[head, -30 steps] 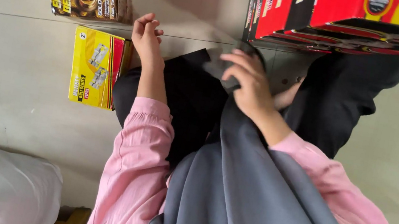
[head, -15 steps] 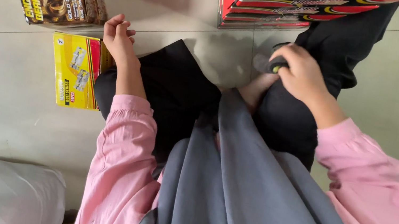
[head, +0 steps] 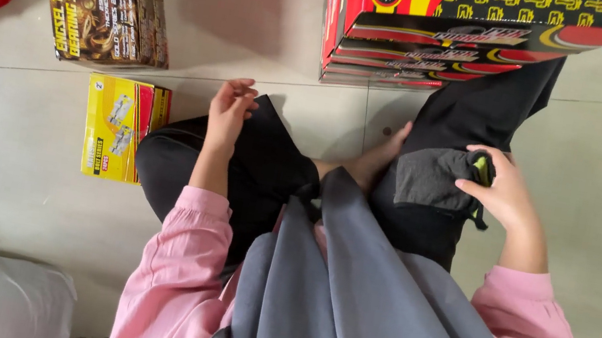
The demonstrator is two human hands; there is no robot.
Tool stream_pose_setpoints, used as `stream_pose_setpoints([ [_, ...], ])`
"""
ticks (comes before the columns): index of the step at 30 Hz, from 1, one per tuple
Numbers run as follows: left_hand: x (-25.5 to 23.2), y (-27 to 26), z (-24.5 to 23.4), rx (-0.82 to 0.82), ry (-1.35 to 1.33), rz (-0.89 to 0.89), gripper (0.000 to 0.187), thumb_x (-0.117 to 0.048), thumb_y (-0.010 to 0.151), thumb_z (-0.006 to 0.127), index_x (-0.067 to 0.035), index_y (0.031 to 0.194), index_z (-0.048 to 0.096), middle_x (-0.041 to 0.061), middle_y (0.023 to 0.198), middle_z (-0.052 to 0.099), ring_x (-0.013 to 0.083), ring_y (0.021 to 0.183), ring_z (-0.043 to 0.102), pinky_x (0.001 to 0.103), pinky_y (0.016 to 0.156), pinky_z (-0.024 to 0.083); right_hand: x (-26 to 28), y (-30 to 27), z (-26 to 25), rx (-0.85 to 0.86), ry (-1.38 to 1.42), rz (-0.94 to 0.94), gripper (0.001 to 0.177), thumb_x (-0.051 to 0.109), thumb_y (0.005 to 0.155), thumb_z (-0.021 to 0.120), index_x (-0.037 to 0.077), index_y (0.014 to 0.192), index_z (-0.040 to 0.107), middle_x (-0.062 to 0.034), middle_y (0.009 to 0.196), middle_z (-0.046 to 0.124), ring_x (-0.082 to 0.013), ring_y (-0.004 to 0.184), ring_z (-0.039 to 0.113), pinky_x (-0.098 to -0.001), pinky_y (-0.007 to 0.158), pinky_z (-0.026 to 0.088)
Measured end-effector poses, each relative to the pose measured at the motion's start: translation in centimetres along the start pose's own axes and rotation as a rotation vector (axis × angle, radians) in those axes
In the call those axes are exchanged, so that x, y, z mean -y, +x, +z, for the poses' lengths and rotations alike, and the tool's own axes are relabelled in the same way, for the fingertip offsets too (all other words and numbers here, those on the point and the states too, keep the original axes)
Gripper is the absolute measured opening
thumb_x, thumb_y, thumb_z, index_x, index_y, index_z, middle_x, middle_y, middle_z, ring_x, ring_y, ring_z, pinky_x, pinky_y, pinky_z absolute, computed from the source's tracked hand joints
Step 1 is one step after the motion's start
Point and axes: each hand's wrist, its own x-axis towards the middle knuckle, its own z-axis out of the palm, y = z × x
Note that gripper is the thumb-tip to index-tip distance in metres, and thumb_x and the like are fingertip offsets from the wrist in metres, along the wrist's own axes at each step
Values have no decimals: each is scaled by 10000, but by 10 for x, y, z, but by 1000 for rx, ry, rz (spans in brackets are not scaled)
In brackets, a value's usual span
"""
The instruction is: The person is sitting on the floor, cleaning product boxes with a cloth and stacking them into organized piles.
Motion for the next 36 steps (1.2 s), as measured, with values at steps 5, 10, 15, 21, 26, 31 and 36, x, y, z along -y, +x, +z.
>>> stream_pose_setpoints([
  [5, -67, -5, 54, 220, 181, -177, 479, -442, 957, 505, -186, 1359, 554, 25, 1284, 581, 150, 1193, 599, 291, 951, 485, 27, 13, -41, -106, -196, -19, 668, 308, 860, 751, 141, 1464, 520, -170, 1371, 465, -316, 1215, 546, -479, 1027, 416],
  [10, -136, -1, 104, 399, -21, 212, 716, -692, 1011, 380, -269, 1581, 289, 114, 1682, 283, 292, 1576, 271, 488, 1206, 325, 103, 34, -73, -367, 675, -405, 647, 778, 959, 514, 256, 1336, 444, -23, 1468, 524, -363, 1402, 562, -571, 1134, 390],
  [15, -214, -16, 155, 440, -383, 144, 806, -655, 963, 392, -253, 1631, 191, 123, 1699, 260, 268, 1531, 342, 457, 1198, 398, 147, 53, -88, -215, 1299, -364, 906, 720, 674, 638, 163, 1387, 586, -67, 1446, 648, -236, 1385, 649, -430, 1199, 566],
  [21, -246, -30, 174, 413, -309, 162, 872, -572, 907, 496, -182, 1626, 192, 85, 1583, 441, 211, 1433, 476, 345, 1182, 428, 160, 69, -96, -244, 1276, -521, 757, 645, 783, 670, 137, 1341, 609, -103, 1411, 627, -291, 1391, 617, -477, 1224, 550],
  [26, -229, -21, 170, 448, -361, 204, 821, -311, 938, 571, -171, 1640, 169, 98, 1495, 551, 208, 1314, 596, 320, 1079, 539, 156, 59, -92, -222, 1093, -556, 846, 691, 883, 653, 159, 1514, 466, -83, 1571, 578, -262, 1488, 609, -467, 1259, 584],
  [31, -241, -33, 154, 461, -354, 183, 889, -307, 868, 582, -207, 1641, 155, 119, 1524, 528, 208, 1310, 593, 316, 1031, 570, 157, 38, -86, -250, 974, -542, 607, 400, 905, 812, 76, 1356, 565, -84, 1327, 670, -247, 1290, 686, -420, 1117, 647],
  [36, -250, -61, 105, 419, -400, 230, 862, -220, 900, 608, -185, 1649, 183, 107, 1587, 476, 209, 1355, 562, 340, 1077, 552, 178, 14, -56, -242, 986, -641, 494, 158, 942, 720, 54, 1385, 529, -122, 1316, 640, -310, 1274, 664, -494, 1143, 621],
])
